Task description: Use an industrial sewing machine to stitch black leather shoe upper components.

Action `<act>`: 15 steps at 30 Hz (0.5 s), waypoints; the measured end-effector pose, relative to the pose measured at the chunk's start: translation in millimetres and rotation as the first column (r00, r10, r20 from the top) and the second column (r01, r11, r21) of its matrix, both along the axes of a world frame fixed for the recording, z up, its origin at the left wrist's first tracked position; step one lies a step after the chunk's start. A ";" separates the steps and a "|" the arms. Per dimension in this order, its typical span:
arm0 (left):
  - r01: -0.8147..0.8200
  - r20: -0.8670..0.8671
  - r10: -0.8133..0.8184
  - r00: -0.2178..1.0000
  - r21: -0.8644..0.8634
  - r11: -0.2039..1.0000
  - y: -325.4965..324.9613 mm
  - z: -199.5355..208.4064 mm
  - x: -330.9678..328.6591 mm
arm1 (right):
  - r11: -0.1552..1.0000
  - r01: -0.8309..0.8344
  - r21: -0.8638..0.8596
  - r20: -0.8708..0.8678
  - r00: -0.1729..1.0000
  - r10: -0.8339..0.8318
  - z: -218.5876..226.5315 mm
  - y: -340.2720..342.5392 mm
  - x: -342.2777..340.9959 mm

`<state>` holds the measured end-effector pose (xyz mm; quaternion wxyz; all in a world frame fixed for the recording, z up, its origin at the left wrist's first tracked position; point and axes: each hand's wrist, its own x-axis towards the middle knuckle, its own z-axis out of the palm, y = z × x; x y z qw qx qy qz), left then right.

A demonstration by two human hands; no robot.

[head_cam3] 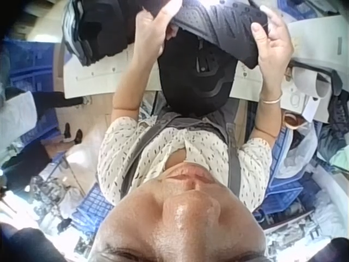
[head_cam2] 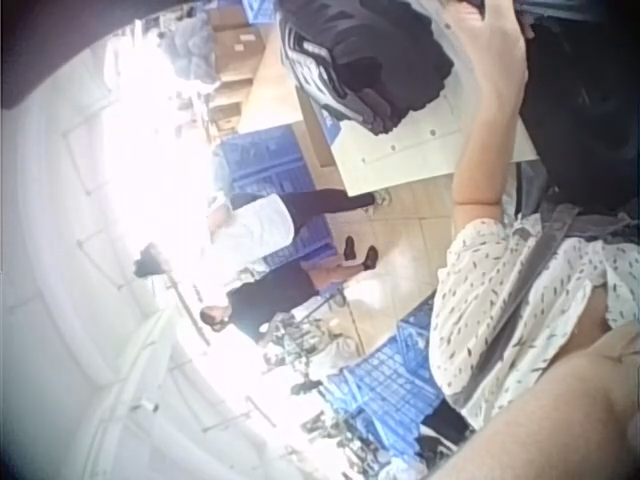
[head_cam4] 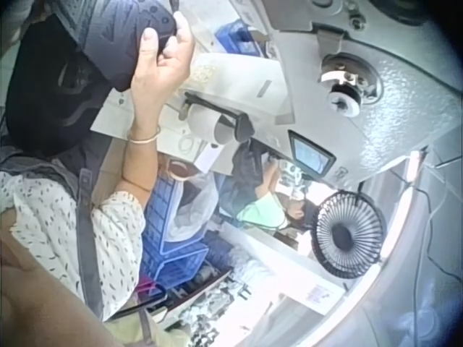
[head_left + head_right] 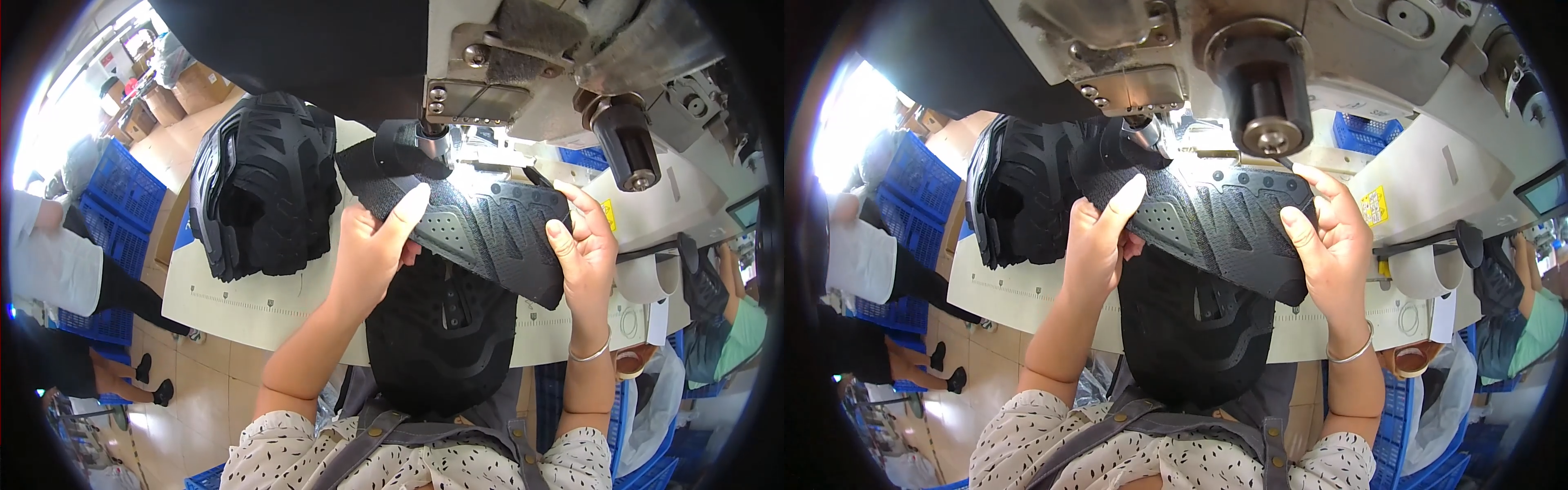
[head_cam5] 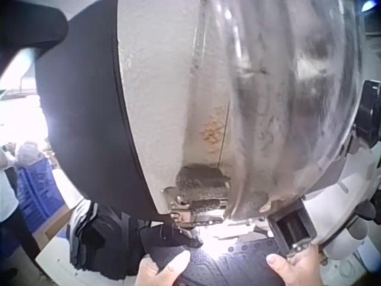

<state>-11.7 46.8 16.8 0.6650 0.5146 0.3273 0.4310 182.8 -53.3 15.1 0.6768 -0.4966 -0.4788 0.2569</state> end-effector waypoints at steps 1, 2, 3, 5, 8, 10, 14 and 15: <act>0.016 0.002 -0.016 1.000 0.047 0.999 -2.7 -1.3 -0.3 | 1.000 -0.006 -0.004 -0.003 1.000 0.006 -0.4 -0.3 0.1; -0.005 0.019 0.004 1.000 0.063 0.998 -5.6 -1.3 1.4 | 1.000 -0.014 -0.005 -0.005 1.000 0.014 -0.3 -0.3 0.1; -0.006 0.018 0.005 1.000 0.064 0.998 -6.2 -3.3 -0.1 | 1.000 -0.015 -0.005 -0.006 1.000 0.015 -0.4 -0.4 -0.3; 0.024 -0.047 -0.020 0.999 0.103 0.994 -6.0 -9.0 -3.3 | 1.000 -0.020 -0.015 -0.010 1.000 0.020 -0.9 -1.3 -1.2; 0.039 -0.055 -0.033 0.998 0.116 0.992 -9.4 -8.9 -5.0 | 0.999 -0.022 -0.025 -0.033 0.999 0.021 -1.2 -3.4 -4.9; 0.036 -0.056 -0.030 0.998 0.112 0.993 -12.6 -8.5 -5.4 | 0.998 -0.025 -0.049 -0.045 0.999 0.022 0.0 -8.6 -8.9; 0.079 -0.083 -0.069 0.994 0.121 0.990 -26.3 -5.9 -3.7 | 0.995 -0.028 -0.096 -0.069 0.997 0.022 -0.5 -19.0 -21.8; 0.126 -0.069 -0.120 0.990 0.084 0.989 -32.2 -7.0 -3.9 | 0.995 -0.029 -0.097 -0.069 0.997 0.022 -2.8 -20.8 -24.3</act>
